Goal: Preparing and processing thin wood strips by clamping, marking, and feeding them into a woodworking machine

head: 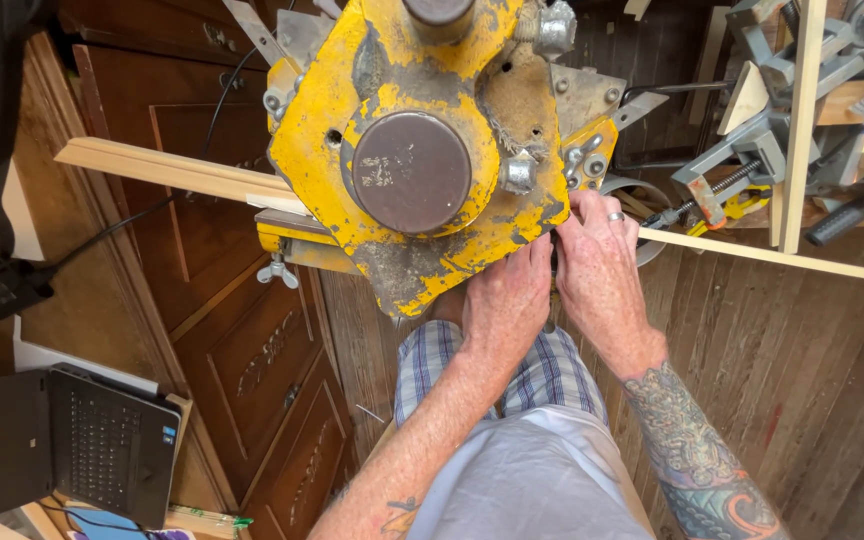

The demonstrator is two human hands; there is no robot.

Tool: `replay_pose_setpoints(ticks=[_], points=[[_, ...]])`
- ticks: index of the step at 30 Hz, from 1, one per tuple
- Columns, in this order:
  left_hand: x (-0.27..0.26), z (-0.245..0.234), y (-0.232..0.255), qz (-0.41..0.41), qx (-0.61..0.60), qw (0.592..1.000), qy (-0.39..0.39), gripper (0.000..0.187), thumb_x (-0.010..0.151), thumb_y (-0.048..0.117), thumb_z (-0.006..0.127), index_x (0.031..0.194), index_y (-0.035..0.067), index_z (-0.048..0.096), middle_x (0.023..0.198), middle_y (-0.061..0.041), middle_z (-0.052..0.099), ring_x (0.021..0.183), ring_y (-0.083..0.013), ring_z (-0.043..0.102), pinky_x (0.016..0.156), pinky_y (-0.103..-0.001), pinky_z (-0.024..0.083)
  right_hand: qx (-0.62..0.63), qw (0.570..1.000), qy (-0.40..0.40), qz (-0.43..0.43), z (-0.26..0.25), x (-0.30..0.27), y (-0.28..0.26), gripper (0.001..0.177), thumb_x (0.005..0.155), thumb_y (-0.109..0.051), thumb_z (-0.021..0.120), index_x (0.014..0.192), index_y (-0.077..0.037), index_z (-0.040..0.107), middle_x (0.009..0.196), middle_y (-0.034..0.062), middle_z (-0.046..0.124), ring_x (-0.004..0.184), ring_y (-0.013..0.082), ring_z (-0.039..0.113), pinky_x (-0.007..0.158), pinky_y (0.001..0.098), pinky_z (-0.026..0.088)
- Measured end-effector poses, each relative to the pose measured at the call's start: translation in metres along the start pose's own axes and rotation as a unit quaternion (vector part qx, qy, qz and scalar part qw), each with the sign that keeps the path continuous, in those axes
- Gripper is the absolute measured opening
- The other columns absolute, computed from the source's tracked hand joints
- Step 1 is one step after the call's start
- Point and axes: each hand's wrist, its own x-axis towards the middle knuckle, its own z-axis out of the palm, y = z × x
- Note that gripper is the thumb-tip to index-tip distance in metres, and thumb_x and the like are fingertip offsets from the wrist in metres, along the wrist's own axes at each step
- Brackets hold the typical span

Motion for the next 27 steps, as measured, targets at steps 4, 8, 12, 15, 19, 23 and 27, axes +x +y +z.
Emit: replay_pose_setpoints(ticks=[4, 8, 12, 15, 19, 23, 27], points=[[0.005, -0.005, -0.003, 0.012, 0.018, 1.0, 0.007, 0.028, 0.101, 0.025, 0.054, 0.122, 0.013, 0.068, 0.084, 0.001, 0.06, 0.081, -0.0149, 0.068, 0.073, -0.026, 0.06, 0.002, 1.0, 0.0, -0.003, -0.003, 0.0, -0.002, 0.024, 0.098, 0.002, 0.054, 0.113, -0.012, 0.068, 0.117, 0.0064, 0.053, 0.115, 0.0268, 0.05, 0.093, 0.0415, 0.04], [0.001, -0.001, 0.001, 0.016, -0.018, 1.0, -0.006, 0.03, 0.099, 0.026, 0.054, 0.121, 0.012, 0.068, 0.083, -0.001, 0.06, 0.08, -0.0168, 0.067, 0.074, -0.029, 0.06, 0.018, 1.0, 0.008, -0.002, -0.002, 0.0, 0.001, 0.026, 0.098, 0.005, 0.054, 0.113, -0.01, 0.069, 0.115, 0.0079, 0.054, 0.114, 0.0275, 0.051, 0.091, 0.0403, 0.041], [-0.006, 0.003, 0.005, 0.004, -0.007, 1.0, -0.009, 0.032, 0.1, 0.027, 0.051, 0.125, 0.013, 0.065, 0.089, -0.001, 0.061, 0.082, -0.0163, 0.067, 0.074, -0.03, 0.06, 0.015, 1.0, -0.002, -0.002, -0.005, 0.003, 0.002, 0.025, 0.097, 0.003, 0.054, 0.112, -0.012, 0.067, 0.114, 0.0062, 0.052, 0.113, 0.0271, 0.049, 0.089, 0.0389, 0.04], [-0.007, 0.002, 0.005, 0.002, -0.003, 1.0, -0.01, 0.033, 0.101, 0.029, 0.05, 0.126, 0.014, 0.065, 0.093, -0.002, 0.062, 0.086, -0.0172, 0.068, 0.076, -0.029, 0.06, -0.004, 1.0, -0.006, -0.005, -0.008, 0.0, -0.002, 0.026, 0.094, 0.003, 0.054, 0.112, -0.011, 0.067, 0.115, 0.0078, 0.053, 0.113, 0.0285, 0.05, 0.09, 0.0395, 0.041], [-0.013, 0.004, 0.006, 0.002, -0.004, 1.0, -0.013, 0.035, 0.101, 0.03, 0.049, 0.128, 0.014, 0.065, 0.097, -0.002, 0.063, 0.09, -0.0169, 0.068, 0.079, -0.029, 0.06, -0.009, 1.0, -0.013, -0.009, -0.01, -0.002, -0.003, 0.027, 0.093, 0.004, 0.054, 0.112, -0.01, 0.066, 0.115, 0.0082, 0.052, 0.112, 0.0289, 0.05, 0.088, 0.0394, 0.041], [-0.006, -0.005, 0.006, -0.001, -0.025, 0.999, -0.039, 0.048, 0.096, 0.037, 0.052, 0.134, 0.009, 0.061, 0.104, -0.007, 0.064, 0.096, -0.0218, 0.068, 0.083, -0.034, 0.059, 0.004, 0.999, -0.018, -0.03, -0.022, 0.0, 0.005, 0.026, 0.095, 0.0, 0.056, 0.115, -0.011, 0.068, 0.116, 0.009, 0.059, 0.113, 0.0301, 0.057, 0.087, 0.0413, 0.046], [0.0, -0.027, 0.005, -0.018, -0.08, 0.99, -0.116, 0.069, 0.086, 0.05, 0.056, 0.137, 0.004, 0.059, 0.098, -0.01, 0.065, 0.086, -0.019, 0.067, 0.083, -0.033, 0.06, 0.159, 0.982, 0.094, 0.031, -0.058, 0.003, 0.032, 0.024, 0.106, -0.002, 0.058, 0.124, -0.012, 0.07, 0.115, 0.0096, 0.066, 0.107, 0.0282, 0.063, 0.086, 0.0401, 0.053]])
